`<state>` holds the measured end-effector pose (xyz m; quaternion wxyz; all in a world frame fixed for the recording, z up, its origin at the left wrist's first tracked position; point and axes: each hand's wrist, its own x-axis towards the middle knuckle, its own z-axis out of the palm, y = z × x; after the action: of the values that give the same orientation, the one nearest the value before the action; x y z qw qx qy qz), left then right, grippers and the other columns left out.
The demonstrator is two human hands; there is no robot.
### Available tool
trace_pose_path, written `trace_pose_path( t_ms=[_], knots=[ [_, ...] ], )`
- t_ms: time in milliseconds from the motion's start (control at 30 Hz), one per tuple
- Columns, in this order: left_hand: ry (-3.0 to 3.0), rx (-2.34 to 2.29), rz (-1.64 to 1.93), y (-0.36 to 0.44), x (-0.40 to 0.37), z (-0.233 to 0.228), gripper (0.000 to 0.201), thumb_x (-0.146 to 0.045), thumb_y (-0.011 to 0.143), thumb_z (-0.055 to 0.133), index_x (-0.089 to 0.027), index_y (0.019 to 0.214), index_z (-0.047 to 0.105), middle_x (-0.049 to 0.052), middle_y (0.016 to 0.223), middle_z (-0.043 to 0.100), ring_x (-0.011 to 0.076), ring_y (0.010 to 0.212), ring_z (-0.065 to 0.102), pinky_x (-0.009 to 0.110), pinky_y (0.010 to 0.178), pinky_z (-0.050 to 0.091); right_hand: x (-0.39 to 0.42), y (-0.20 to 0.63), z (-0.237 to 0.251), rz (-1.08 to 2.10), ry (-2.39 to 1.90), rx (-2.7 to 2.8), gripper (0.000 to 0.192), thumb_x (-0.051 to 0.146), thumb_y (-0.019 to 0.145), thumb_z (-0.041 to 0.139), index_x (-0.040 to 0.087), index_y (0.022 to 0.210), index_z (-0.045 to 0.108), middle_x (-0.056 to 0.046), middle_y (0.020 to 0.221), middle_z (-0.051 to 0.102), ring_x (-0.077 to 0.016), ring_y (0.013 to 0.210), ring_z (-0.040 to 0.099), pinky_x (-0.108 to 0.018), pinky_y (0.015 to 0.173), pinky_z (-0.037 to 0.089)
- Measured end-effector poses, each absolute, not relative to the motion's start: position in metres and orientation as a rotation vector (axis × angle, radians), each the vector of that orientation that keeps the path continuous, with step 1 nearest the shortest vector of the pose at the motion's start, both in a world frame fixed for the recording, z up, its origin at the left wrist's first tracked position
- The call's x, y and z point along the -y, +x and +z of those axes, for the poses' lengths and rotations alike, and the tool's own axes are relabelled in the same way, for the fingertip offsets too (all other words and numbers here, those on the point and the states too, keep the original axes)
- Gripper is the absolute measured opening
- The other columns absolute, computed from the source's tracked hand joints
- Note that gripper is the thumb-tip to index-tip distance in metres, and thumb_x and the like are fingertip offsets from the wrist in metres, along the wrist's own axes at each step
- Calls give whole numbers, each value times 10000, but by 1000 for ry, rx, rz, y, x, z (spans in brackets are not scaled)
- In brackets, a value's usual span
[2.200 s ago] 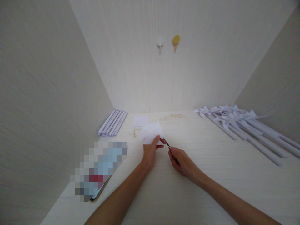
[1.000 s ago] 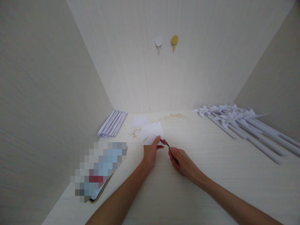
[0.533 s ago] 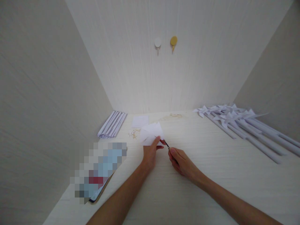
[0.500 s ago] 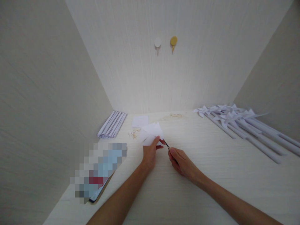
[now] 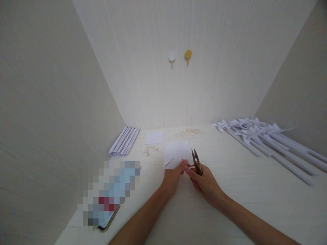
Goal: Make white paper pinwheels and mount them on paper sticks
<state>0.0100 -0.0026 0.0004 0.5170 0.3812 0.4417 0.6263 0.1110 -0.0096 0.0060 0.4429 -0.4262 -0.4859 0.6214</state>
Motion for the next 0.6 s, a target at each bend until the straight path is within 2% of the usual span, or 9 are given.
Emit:
trace_pose_path(
  t_ms=[133, 233, 367, 467, 600],
  knots=[
    [861, -1100, 1491, 11, 2, -1, 205, -309, 545, 657, -141, 577, 542, -34, 504, 502, 68, 438, 417, 187, 402, 307, 8, 112, 2, 1535, -1073, 1212, 295, 367, 617, 609, 170, 566, 395, 110, 356, 287, -14, 295, 198, -163, 280, 131],
    [715, -1067, 1541, 6, -2, 0, 233, -346, 563, 634, -137, 601, 538, -29, 506, 504, 69, 420, 419, 186, 380, 302, 8, 112, 3, 1549, -1089, 1152, 336, 361, 592, 628, 182, 538, 349, 116, 337, 284, -9, 281, 198, -156, 274, 125],
    [706, -1011, 1551, -3, -8, 2, 224, -314, 581, 621, -124, 530, 514, -43, 438, 450, 51, 387, 379, 174, 366, 276, 6, 113, 4, 1585, -1045, 987, 339, 317, 559, 664, 184, 558, 351, 129, 338, 279, 1, 275, 184, -139, 268, 111],
    [741, -996, 1500, -4, -9, 1, 185, -266, 542, 651, -112, 542, 549, -29, 462, 492, 53, 406, 403, 172, 377, 285, 2, 117, 5, 1599, -921, 809, 314, 302, 565, 669, 185, 597, 380, 140, 348, 250, 4, 279, 149, -128, 262, 90],
    [882, -1033, 1379, 1, -4, 1, 166, -243, 517, 671, -106, 575, 598, -3, 503, 550, 69, 434, 442, 184, 399, 322, -4, 122, 7, 1568, -827, 646, 351, 289, 559, 680, 187, 569, 344, 142, 363, 216, 6, 290, 133, -117, 256, 88]
  ],
)
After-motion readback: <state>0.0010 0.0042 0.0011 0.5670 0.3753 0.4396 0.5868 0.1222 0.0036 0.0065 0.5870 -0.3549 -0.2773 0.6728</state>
